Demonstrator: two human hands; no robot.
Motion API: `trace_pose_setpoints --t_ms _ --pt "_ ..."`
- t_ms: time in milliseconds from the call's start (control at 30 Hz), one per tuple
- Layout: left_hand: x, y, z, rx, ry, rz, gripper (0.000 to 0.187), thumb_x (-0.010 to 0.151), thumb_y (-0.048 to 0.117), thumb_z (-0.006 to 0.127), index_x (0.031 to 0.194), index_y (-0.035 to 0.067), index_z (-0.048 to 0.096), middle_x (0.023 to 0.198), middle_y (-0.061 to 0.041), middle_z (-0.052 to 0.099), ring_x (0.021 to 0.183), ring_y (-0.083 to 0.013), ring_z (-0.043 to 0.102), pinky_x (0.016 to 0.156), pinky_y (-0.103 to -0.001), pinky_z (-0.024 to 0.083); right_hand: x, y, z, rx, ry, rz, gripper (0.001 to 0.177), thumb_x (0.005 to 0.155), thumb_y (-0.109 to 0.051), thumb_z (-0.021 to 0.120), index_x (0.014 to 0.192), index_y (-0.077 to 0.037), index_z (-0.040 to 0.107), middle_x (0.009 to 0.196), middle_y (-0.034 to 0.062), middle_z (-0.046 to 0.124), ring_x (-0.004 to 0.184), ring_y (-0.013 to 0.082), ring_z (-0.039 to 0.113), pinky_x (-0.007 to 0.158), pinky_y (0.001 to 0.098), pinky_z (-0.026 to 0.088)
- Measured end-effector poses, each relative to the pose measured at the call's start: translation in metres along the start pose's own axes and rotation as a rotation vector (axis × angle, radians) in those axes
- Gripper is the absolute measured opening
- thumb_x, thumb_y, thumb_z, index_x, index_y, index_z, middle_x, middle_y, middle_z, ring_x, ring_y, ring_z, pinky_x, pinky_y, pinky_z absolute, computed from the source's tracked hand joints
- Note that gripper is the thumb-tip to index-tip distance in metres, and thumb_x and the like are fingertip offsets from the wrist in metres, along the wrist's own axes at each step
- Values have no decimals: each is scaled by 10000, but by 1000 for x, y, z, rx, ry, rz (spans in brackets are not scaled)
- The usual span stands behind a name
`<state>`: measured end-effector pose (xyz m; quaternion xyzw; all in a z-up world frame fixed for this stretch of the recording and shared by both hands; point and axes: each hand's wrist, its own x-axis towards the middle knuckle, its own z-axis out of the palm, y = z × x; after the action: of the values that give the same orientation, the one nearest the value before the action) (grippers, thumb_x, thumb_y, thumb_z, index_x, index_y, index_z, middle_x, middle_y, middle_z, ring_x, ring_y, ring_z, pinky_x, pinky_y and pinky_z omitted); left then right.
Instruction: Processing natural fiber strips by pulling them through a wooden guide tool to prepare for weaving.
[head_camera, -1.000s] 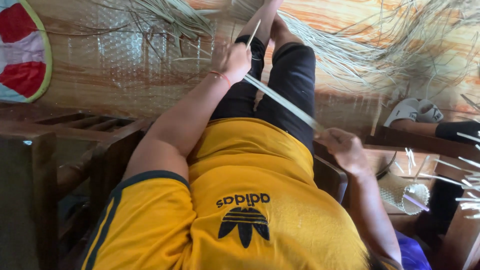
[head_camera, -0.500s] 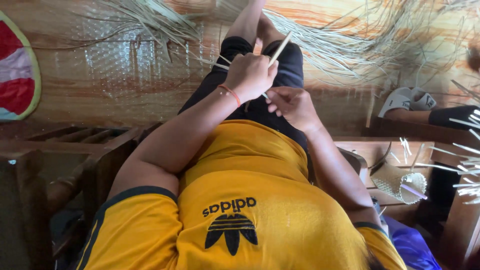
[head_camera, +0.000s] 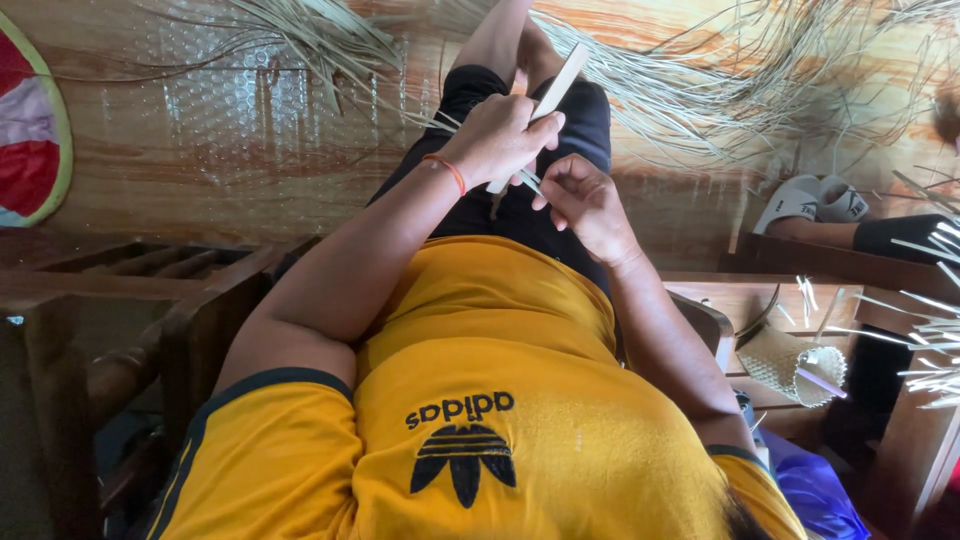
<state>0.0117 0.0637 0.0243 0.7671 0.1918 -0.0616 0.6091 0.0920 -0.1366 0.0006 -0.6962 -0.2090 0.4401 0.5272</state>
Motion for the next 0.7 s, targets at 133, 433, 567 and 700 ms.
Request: trace_pose_setpoints --t_ms 133,433,567,700 --pt "2 -3 -1 -3 -9 -7 478 954 455 491 857 64 749 636 -121 723 524 -198 744 594 -315 624 -2 -5 3 2 -14 -19 70 1040 -26 606 1096 16 606 799 151 665 580 92 600 530 177 488" --pt "4 5 7 184 -73 19 606 987 486 433 757 -2 707 539 -164 670 527 -296 732 642 -430 619 -6 -22 15 -165 -76 -69 69 1072 -60 577 1098 3 586 752 103 654 543 65 551 512 164 450" --pt "4 -7 16 317 12 109 579 997 460 453 752 3 713 704 -228 724 757 -426 747 761 -533 575 -8 -30 16 -243 -96 -22 102 1059 -81 623 1104 6 654 743 112 689 549 73 562 538 172 450" --pt "2 -10 11 338 18 147 562 1015 439 443 736 29 706 744 -207 740 776 -413 751 811 -509 569 -7 -26 11 -282 -125 29 140 1052 -105 646 1090 9 718 791 128 740 569 57 565 556 178 460"
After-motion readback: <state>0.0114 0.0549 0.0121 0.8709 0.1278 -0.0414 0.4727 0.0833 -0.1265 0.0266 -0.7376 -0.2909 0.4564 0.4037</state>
